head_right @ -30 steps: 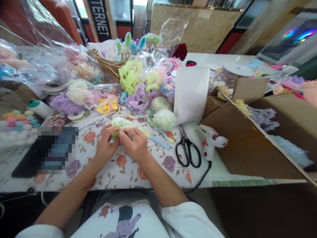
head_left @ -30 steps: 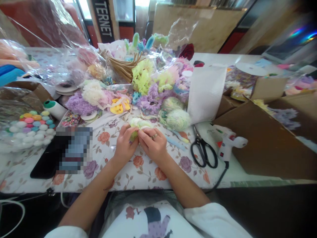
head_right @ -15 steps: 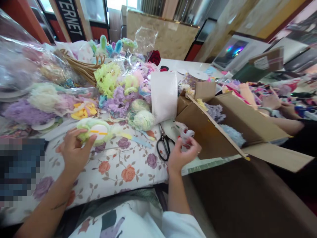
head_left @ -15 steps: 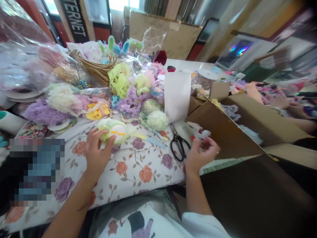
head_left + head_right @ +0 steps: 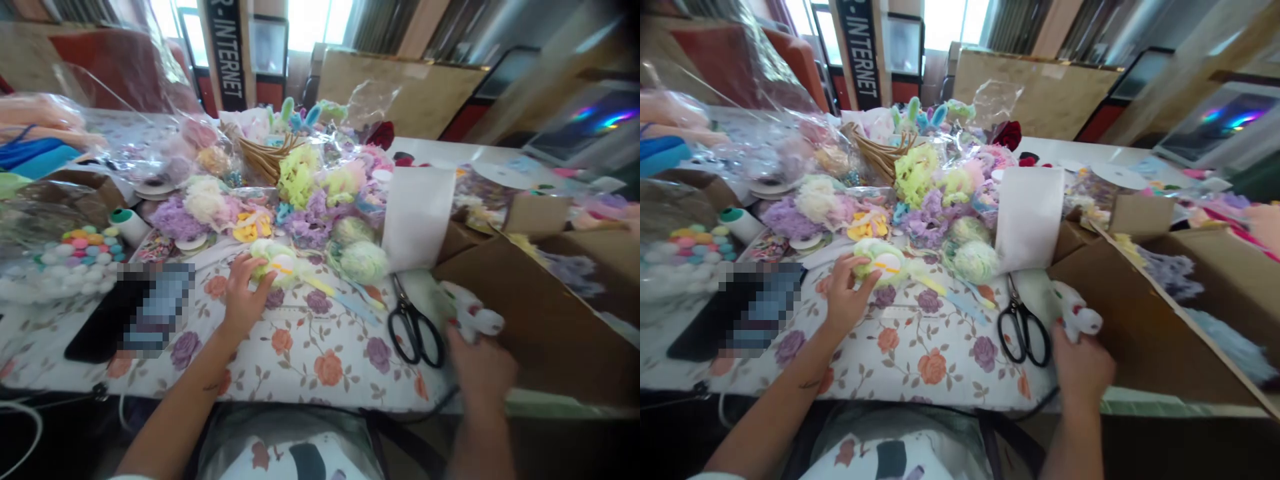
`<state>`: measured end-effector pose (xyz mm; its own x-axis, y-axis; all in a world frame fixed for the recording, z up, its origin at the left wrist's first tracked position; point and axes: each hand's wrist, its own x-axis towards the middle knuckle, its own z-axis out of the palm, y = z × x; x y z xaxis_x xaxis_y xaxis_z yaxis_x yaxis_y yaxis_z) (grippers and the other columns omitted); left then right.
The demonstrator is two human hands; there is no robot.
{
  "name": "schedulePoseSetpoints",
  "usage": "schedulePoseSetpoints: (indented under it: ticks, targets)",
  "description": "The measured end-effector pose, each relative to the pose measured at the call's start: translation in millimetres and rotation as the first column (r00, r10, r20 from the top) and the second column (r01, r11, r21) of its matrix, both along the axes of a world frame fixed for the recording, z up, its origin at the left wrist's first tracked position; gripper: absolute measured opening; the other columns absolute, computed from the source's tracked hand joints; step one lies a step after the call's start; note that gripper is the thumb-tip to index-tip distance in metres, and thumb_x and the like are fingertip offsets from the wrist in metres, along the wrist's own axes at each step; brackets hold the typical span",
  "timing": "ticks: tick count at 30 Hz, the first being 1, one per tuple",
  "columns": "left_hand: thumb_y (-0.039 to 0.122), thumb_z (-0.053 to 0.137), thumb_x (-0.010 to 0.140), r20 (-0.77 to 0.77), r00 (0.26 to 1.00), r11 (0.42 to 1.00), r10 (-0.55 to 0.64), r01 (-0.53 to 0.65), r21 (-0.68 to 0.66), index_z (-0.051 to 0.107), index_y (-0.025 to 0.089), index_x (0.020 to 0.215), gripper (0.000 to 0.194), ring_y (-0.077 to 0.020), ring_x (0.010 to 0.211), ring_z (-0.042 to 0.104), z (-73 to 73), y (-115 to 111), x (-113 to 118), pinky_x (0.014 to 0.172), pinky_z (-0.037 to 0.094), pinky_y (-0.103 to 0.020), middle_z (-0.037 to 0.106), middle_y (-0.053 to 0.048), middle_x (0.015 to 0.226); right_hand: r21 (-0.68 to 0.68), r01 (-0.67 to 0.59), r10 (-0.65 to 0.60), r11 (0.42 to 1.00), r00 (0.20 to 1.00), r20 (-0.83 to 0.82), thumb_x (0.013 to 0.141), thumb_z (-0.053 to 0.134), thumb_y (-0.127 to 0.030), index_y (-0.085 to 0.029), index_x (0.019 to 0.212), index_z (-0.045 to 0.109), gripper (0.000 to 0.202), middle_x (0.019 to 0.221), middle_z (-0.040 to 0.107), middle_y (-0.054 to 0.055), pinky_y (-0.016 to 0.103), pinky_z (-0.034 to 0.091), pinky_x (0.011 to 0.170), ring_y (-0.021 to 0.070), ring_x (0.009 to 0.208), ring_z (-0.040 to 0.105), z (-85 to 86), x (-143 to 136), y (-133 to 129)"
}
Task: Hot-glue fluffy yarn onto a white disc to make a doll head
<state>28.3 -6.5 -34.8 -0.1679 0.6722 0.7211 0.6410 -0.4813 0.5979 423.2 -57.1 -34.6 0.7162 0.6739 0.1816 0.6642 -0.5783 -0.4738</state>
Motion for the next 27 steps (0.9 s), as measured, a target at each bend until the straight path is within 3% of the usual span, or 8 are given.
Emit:
schedulePoseSetpoints:
  ticks: [3, 5, 6, 8, 12, 14, 18, 27]
  targets:
    - [0.031, 0.065, 0.087, -0.012, 1.0, 1.0, -0.003, 0.003, 0.009, 0.06, 0.021, 0.101, 0.017, -0.0179, 0.093, 0.062, 1.9, 1.5, -1.4, 0.079, 0.052, -0.03, 0.062, -0.005, 0.101, 0.307, 0.08, -0.036, 0.948, 0.988, -0.149, 0.065, 0.059, -0.043, -0.033, 0.052, 0.04, 0.025, 0.05, 0.046, 0.007, 0.058, 0.044, 0.073, 0.0417, 0.08, 0.065, 10.2, -34.2, -14.5]
    - [0.03, 0.064, 0.088, -0.043, 0.999, 1.0, -0.007, 0.008, 0.03, 0.061, 0.021, 0.101, 0.016, -0.0179, 0.095, 0.062, 3.1, 1.7, -2.4, 0.08, 0.052, -0.03, 0.062, -0.006, 0.101, 0.383, 0.018, 0.098, 0.923, 0.955, -0.279, 0.071, 0.06, -0.046, -0.028, 0.072, 0.058, 0.018, 0.064, 0.062, 0.008, 0.047, 0.051, 0.063, 0.0303, 0.068, 0.067, 13.8, -66.2, -23.2]
    - [0.029, 0.064, 0.088, -0.068, 0.998, 0.999, -0.006, 0.009, 0.043, 0.061, 0.021, 0.101, 0.015, -0.0179, 0.096, 0.063, 3.6, 1.8, -3.0, 0.081, 0.052, -0.03, 0.062, -0.006, 0.102, 0.444, 0.019, 0.213, 0.896, 0.859, -0.466, 0.069, 0.066, -0.045, -0.025, 0.076, 0.061, 0.021, 0.063, 0.063, 0.006, 0.043, 0.05, 0.056, 0.0265, 0.058, 0.064, 14.4, -83.6, -25.6]
    - [0.029, 0.063, 0.089, -0.116, 0.993, 0.998, 0.002, 0.006, 0.068, 0.062, 0.021, 0.101, 0.014, -0.0178, 0.096, 0.063, 4.6, 2.2, -4.6, 0.082, 0.052, -0.029, 0.063, -0.006, 0.101, 0.433, -0.115, 0.424, 0.894, 0.527, -0.736, 0.064, 0.074, -0.042, -0.021, 0.088, 0.067, 0.033, 0.062, 0.065, 0.003, 0.035, 0.047, 0.048, 0.0219, 0.051, 0.061, 14.2, -118.3, -25.3]
    - [0.03, 0.059, 0.091, -0.132, 0.991, 0.998, 0.035, -0.027, 0.063, 0.063, 0.021, 0.097, 0.011, -0.0181, 0.096, 0.063, 6.3, 4.3, -9.0, 0.085, 0.052, -0.031, 0.063, -0.006, 0.098, 0.5, -0.387, 0.569, 0.775, 0.082, -0.818, 0.073, 0.072, -0.041, -0.017, 0.088, 0.07, 0.029, 0.056, 0.063, 0.0, 0.026, 0.039, 0.043, 0.013, 0.043, 0.05, 14.9, -176.1, -8.2]
    - [0.031, 0.059, 0.091, -0.109, 0.993, 0.997, 0.049, -0.043, 0.057, 0.063, 0.02, 0.096, 0.012, -0.0179, 0.096, 0.063, 7.3, 5.6, -11.3, 0.085, 0.052, -0.031, 0.063, -0.006, 0.098, 0.531, -0.49, 0.589, 0.691, -0.044, -0.807, 0.076, 0.069, -0.044, -0.016, 0.086, 0.071, 0.029, 0.049, 0.059, -0.002, 0.025, 0.036, 0.042, 0.0121, 0.041, 0.046, 17.5, -195.8, 2.6]
    - [0.031, 0.061, 0.09, -0.074, 0.997, 0.999, 0.029, -0.026, 0.029, 0.063, 0.021, 0.097, 0.012, -0.0174, 0.095, 0.063, 8.9, 6.5, -13.6, 0.083, 0.053, -0.029, 0.063, -0.005, 0.099, 0.565, -0.53, 0.616, 0.632, -0.098, -0.782, 0.08, 0.065, -0.047, -0.016, 0.083, 0.069, 0.031, 0.047, 0.056, -0.002, 0.025, 0.034, 0.042, 0.0111, 0.04, 0.043, 20.5, -214.7, 14.4]
    - [0.023, 0.062, 0.089, -0.14, 0.989, 0.999, -0.041, 0.045, 0.03, 0.063, 0.022, 0.096, 0.007, -0.0163, 0.095, 0.062, 7.8, 3.4, -9.5, 0.082, 0.052, -0.027, 0.062, -0.004, 0.098, 0.513, -0.5, 0.608, 0.697, 0.033, -0.793, 0.083, 0.062, -0.048, -0.017, 0.071, 0.066, 0.034, 0.049, 0.057, -0.001, 0.024, 0.033, 0.044, 0.0109, 0.043, 0.045, 11.3, -212.6, 1.5]
